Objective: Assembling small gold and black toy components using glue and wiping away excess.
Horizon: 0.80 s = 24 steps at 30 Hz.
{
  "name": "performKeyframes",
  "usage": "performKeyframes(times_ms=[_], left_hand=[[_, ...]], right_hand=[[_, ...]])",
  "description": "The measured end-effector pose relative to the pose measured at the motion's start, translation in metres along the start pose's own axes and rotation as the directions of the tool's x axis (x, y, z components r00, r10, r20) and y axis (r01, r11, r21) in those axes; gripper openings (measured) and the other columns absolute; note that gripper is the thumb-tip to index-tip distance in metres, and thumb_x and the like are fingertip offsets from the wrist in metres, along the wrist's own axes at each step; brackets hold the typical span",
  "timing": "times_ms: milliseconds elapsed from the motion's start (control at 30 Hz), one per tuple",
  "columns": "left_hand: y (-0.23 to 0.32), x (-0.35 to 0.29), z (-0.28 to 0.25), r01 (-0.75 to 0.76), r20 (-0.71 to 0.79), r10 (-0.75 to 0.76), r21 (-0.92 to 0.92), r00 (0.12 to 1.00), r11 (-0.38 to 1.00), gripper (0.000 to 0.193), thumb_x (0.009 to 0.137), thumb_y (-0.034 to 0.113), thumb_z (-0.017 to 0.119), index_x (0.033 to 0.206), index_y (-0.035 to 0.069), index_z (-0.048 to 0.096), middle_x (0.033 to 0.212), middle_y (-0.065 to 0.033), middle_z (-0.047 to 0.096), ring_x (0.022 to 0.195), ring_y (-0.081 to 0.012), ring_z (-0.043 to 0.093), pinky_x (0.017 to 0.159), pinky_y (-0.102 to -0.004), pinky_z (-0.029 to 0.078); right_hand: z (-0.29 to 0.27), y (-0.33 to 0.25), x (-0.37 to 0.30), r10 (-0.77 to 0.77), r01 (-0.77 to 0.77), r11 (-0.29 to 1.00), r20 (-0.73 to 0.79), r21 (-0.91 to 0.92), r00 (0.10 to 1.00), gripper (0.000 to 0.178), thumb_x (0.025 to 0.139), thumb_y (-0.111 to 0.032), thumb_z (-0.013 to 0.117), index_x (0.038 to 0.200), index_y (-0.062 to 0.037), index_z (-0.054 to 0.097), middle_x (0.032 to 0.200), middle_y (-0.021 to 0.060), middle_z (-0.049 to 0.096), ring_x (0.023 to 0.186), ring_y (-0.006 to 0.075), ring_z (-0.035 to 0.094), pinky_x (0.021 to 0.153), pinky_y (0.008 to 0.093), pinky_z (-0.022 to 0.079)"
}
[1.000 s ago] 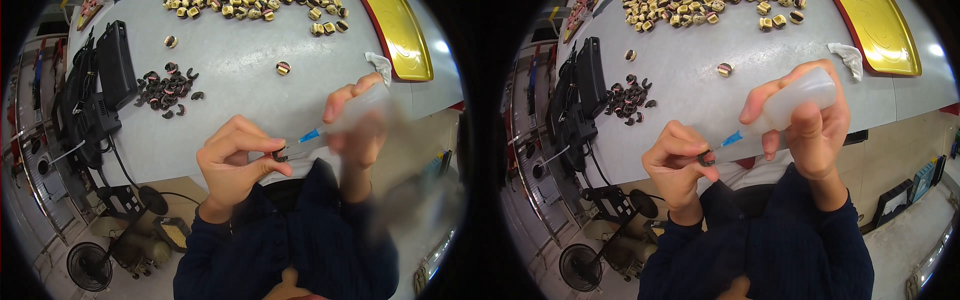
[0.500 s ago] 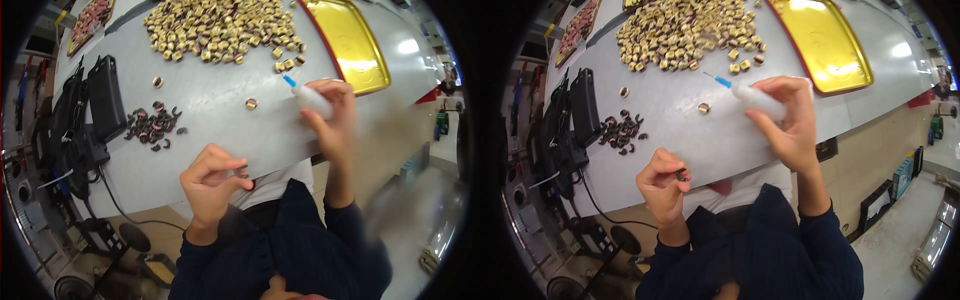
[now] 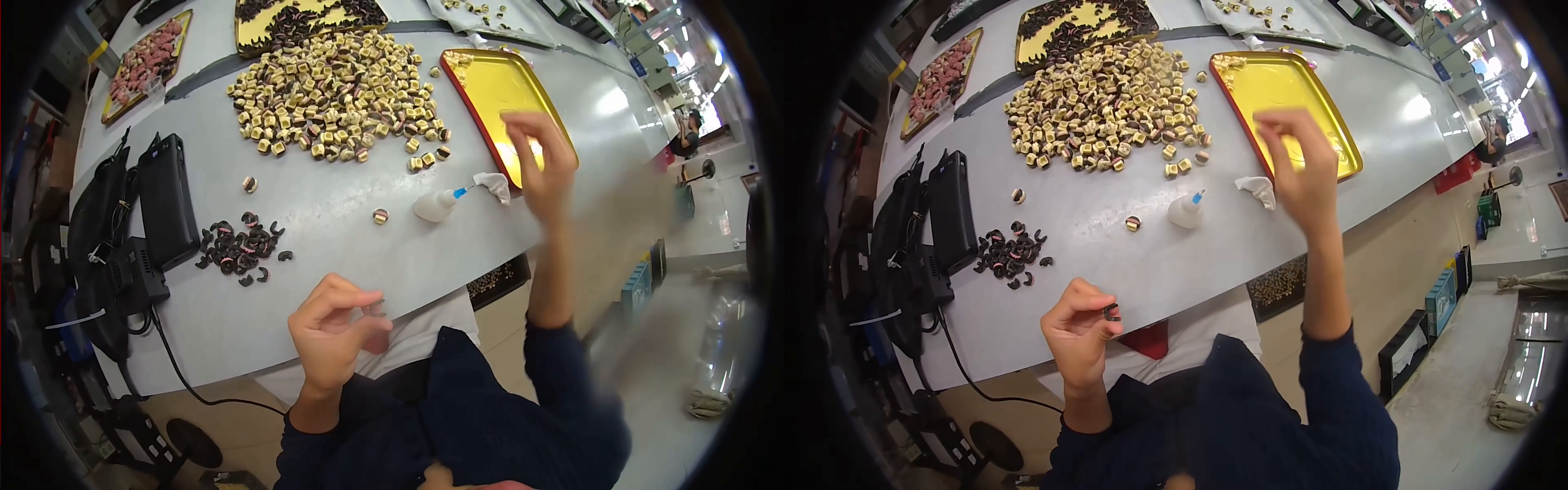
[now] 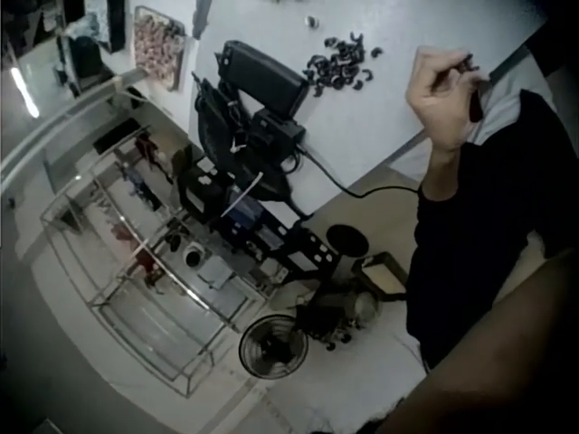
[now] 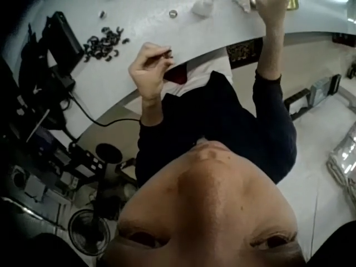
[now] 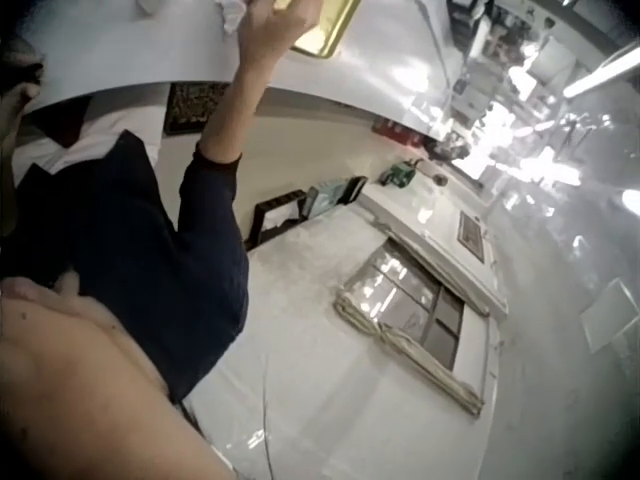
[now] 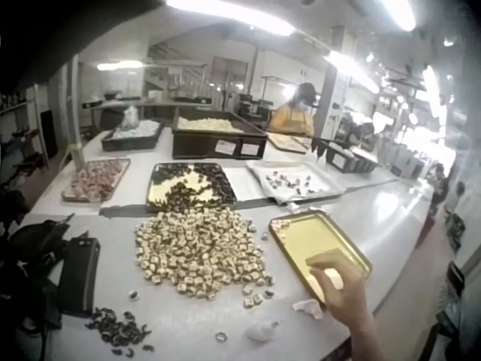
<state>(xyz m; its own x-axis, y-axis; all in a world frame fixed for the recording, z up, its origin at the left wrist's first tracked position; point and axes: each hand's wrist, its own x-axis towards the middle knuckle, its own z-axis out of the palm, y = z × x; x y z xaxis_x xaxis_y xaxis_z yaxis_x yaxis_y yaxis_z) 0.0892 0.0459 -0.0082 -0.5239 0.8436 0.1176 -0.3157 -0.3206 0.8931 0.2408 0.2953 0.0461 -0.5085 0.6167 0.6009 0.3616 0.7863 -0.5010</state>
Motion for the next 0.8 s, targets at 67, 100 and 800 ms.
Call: performKeyframes(times_ms=[67, 100, 800], left_hand=[[0.0, 0.001, 0.001, -0.008, 0.013, 0.008, -0.011, 1.0, 1.0, 0.035, 0.059, -0.021, 0.066, 0.09, -0.005, 0.065, 0.083, -0.0095, 0.055, 0.075, -0.0162, 0.055, 0.07, -0.0276, 0.047], [0.0, 0.001, 0.0, -0.012, 0.006, 0.013, -0.009, 1.0, 1.0, 0.035, 0.059, -0.021, 0.066, 0.09, -0.005, 0.065, 0.083, -0.0092, 0.055, 0.076, -0.016, 0.055, 0.07, -0.0276, 0.047], [0.002, -0.001, 0.005, -0.039, 0.009, 0.039, 0.067, 0.999, 0.997, 0.027, 0.064, -0.008, 0.075, 0.088, -0.004, 0.064, 0.081, -0.0071, 0.054, 0.072, -0.0153, 0.053, 0.067, -0.0256, 0.044]], right_hand=[[0.002, 0.024, 0.033, -0.093, 0.101, 0.99, 0.076, -0.103, 0.993, 0.011, 0.081, 0.002, 0.059, 0.092, 0.0012, 0.06, 0.092, 0.0098, 0.061, 0.083, 0.0213, 0.061, 0.073, 0.0278, 0.048], [0.011, 0.044, 0.044, -0.087, 0.112, 0.982, 0.163, -0.153, 0.983, 0.014, 0.081, 0.0, 0.061, 0.095, -0.0005, 0.06, 0.093, 0.0097, 0.061, 0.082, 0.0226, 0.061, 0.073, 0.0292, 0.048], [-0.013, 0.042, 0.033, 0.291, -0.32, 0.816, 0.136, 0.481, 0.947, 0.025, 0.086, -0.005, 0.058, 0.109, 0.0063, 0.056, 0.102, 0.0108, 0.061, 0.092, 0.0171, 0.062, 0.086, 0.0267, 0.049]])
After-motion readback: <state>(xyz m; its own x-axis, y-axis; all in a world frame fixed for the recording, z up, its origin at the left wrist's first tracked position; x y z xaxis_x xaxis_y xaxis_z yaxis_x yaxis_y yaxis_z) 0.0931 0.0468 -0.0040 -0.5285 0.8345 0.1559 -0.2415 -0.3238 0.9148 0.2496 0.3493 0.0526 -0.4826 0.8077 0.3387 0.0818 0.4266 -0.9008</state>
